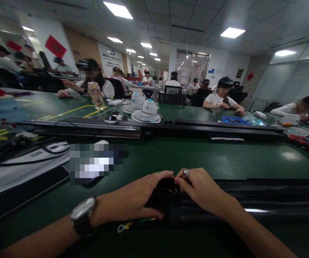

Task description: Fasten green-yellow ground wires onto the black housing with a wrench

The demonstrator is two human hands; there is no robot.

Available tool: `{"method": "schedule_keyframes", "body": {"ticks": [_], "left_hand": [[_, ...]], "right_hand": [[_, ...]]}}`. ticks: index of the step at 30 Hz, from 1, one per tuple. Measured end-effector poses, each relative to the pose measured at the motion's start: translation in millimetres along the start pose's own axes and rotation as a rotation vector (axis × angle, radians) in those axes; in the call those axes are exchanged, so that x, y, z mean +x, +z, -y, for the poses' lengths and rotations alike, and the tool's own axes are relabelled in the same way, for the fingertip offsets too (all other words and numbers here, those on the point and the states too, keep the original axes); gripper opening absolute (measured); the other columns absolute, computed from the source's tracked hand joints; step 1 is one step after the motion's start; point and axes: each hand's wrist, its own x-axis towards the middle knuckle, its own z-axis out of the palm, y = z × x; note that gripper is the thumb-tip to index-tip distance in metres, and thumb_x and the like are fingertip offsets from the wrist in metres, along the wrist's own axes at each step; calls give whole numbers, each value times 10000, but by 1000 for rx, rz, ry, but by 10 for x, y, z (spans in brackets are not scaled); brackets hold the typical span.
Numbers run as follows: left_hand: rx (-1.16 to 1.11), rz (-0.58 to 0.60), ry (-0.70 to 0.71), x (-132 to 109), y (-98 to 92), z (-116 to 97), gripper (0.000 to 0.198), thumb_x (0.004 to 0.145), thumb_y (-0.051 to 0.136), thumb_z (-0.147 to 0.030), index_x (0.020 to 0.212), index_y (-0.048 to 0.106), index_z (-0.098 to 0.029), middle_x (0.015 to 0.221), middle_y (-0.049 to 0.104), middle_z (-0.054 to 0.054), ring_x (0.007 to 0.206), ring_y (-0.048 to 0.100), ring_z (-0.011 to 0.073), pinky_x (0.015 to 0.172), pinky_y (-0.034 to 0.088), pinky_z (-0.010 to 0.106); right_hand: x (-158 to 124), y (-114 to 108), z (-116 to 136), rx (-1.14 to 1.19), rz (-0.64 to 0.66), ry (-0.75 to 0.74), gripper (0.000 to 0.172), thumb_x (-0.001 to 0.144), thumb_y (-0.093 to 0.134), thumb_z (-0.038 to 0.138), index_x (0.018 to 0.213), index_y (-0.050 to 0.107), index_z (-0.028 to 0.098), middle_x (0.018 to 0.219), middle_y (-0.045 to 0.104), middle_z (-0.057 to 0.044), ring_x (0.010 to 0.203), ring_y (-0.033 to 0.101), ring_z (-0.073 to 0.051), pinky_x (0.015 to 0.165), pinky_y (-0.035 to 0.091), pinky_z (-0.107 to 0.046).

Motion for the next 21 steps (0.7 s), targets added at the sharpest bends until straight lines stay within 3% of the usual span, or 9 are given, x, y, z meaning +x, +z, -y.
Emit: {"method": "schedule_keyframes", "body": {"ticks": [4, 11, 13, 18, 21], "left_hand": [[18, 9, -22, -2, 8, -4, 952, 844, 755, -423, 1575, 166, -271, 1569, 393, 140, 1403, 450, 298, 1153, 370, 474], [36, 3, -2, -3, 44, 39, 1014, 836, 767, -420, 1591, 103, -285, 1612, 325, 141, 1422, 432, 316, 1163, 359, 481], [38, 1, 0, -4, 43, 36, 1022, 840, 763, -419, 1594, 86, -286, 1615, 318, 143, 1424, 428, 320, 1160, 360, 486], [13, 8, -10, 7, 19, 4, 990, 845, 762, -411, 1591, 121, -292, 1587, 373, 129, 1399, 456, 308, 1155, 363, 472], [-1, 7, 0, 14, 14, 1, 968, 845, 764, -429, 1586, 156, -293, 1580, 383, 125, 1397, 453, 310, 1159, 354, 483]], "right_hand": [[0, -43, -23, -32, 55, -19, 271, 1049, 479, 245, 880, 686, 201, 782, 707, 4, 726, 667, -156, 726, 473, -272], [-32, -199, -17, -23, 226, -204, 239, 1056, 490, 212, 1175, 692, 260, 1141, 715, -32, 1068, 644, -186, 937, 465, -309], [-33, -218, 0, 5, 195, -187, 231, 1053, 499, 216, 1154, 703, 253, 1102, 726, -29, 1027, 659, -178, 911, 481, -299], [-25, -199, 12, 50, 17, -18, 183, 1006, 560, 218, 946, 732, 233, 763, 727, 24, 689, 684, -141, 661, 496, -238], [-23, -161, 15, 70, -23, -3, 174, 985, 580, 210, 902, 732, 235, 753, 740, 34, 680, 697, -139, 653, 494, -232]]}}
